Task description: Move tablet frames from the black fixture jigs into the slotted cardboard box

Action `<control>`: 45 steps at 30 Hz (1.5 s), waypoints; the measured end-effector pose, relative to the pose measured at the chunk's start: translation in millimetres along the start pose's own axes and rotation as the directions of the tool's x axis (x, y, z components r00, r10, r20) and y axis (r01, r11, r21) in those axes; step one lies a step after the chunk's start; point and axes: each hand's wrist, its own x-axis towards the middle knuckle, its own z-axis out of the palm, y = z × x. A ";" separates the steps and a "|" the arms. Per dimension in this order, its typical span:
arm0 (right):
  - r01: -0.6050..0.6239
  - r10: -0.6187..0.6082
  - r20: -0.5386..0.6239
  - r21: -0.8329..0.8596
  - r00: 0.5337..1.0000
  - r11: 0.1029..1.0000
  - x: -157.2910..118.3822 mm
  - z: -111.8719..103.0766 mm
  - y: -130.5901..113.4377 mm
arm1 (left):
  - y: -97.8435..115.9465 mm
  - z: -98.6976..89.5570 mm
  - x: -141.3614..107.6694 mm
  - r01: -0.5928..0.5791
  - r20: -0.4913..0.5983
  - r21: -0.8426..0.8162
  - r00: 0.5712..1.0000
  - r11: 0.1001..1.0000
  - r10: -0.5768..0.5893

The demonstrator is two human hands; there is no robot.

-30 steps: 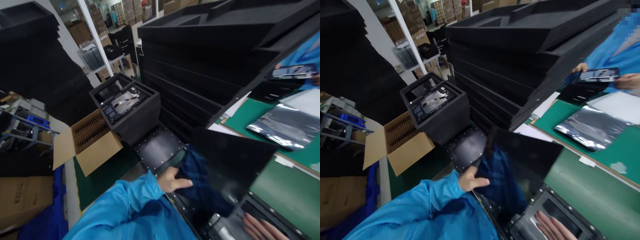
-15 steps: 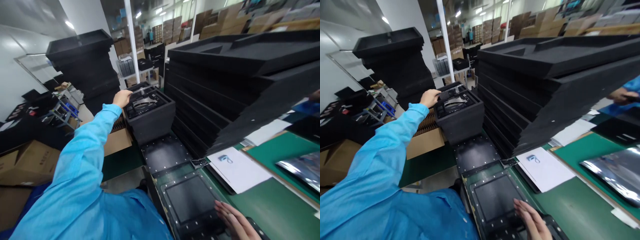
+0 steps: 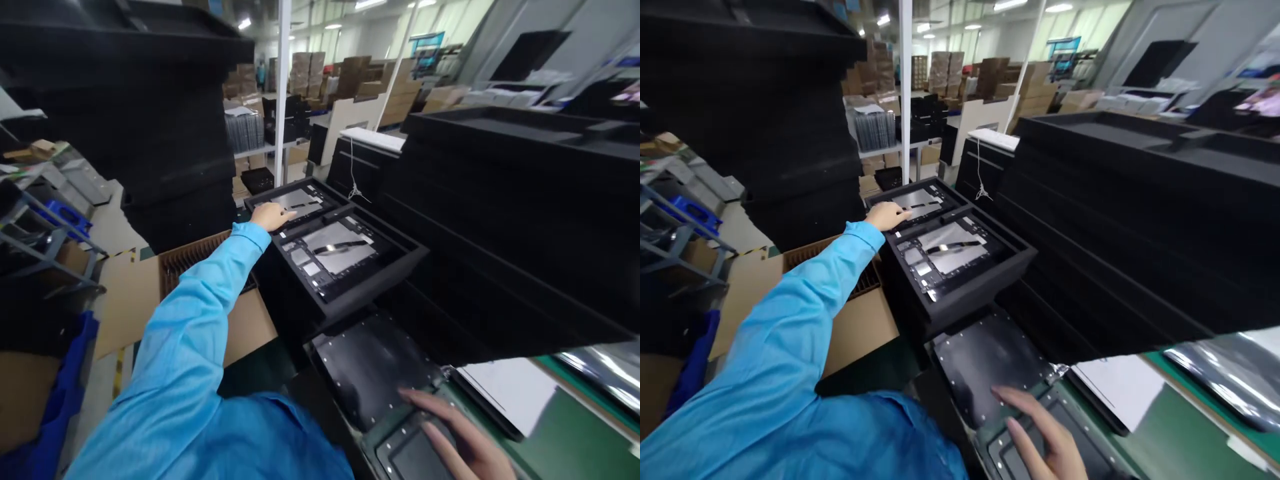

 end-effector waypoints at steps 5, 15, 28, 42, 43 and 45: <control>0.317 -0.290 0.129 -0.356 0.948 0.879 149.0 58.6 -70.3 | -40.7 7.1 29.6 0.054 -0.102 -0.077 0.993 0.996 -0.062; 0.317 -0.124 0.363 -0.539 0.923 0.780 219.0 74.9 -50.0 | -41.4 17.5 33.4 0.038 -0.072 -0.183 0.996 0.982 -0.052; 0.259 -0.102 0.259 -0.700 0.961 0.666 217.6 83.7 -49.2 | -44.9 23.7 39.9 -0.035 -0.082 -0.218 0.996 0.975 0.017; 0.132 -0.184 0.064 -0.913 0.981 0.386 256.3 58.7 -135.7 | -59.6 15.8 59.3 -0.014 -0.110 -0.461 0.993 0.887 -0.042; 0.055 -0.136 0.007 -0.934 0.991 0.353 266.1 44.6 -143.9 | -63.0 13.9 63.2 -0.015 -0.101 -0.575 0.994 0.818 -0.052; -0.041 -0.018 -0.048 -0.960 0.999 0.276 287.3 17.1 -157.1 | -64.9 9.9 63.9 -0.036 -0.086 -0.781 0.995 0.623 -0.051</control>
